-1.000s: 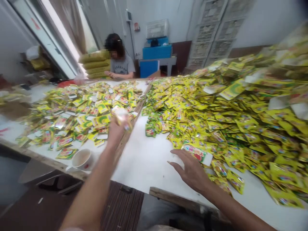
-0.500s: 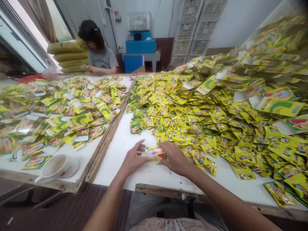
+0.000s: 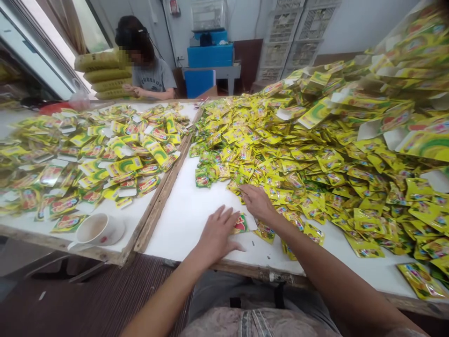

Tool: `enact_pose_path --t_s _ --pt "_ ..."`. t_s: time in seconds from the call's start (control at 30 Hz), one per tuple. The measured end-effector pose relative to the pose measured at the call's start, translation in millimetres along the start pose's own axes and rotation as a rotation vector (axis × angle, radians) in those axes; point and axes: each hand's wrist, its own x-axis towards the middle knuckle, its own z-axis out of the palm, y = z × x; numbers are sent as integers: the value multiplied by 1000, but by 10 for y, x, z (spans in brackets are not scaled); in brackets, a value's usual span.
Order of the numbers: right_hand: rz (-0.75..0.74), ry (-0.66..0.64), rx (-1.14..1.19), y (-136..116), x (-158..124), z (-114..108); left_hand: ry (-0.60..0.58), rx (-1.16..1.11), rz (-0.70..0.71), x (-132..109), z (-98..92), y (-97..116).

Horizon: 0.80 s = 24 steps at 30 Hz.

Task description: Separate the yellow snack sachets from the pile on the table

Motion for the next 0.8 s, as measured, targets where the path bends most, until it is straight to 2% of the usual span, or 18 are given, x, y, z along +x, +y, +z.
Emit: enact_pose_path --t_s 0.07,0.17,0.3,0.43,0.53,0.63,0.8 --pt "45 131 126 22 -31 -14 -81 15 -55 69 48 47" --pt "124 219 279 28 -93 -105 -39 30 -281 110 19 -1" --pt "316 92 416 -23 -159 -181 43 -47 -466 56 -77 -145" --pt "369 -1 490 -70 -137 -120 135 -433 -555 -45 -104 -290" --pt "364 -24 683 -131 -97 -58 186 -816 -579 -105 -117 -339" --pt "285 -76 846 -219 -82 0 194 -1104 -608 -137 -137 -310" --pt "103 -196 619 -315 -99 7 268 -1347 -683 -157 -138 -258"
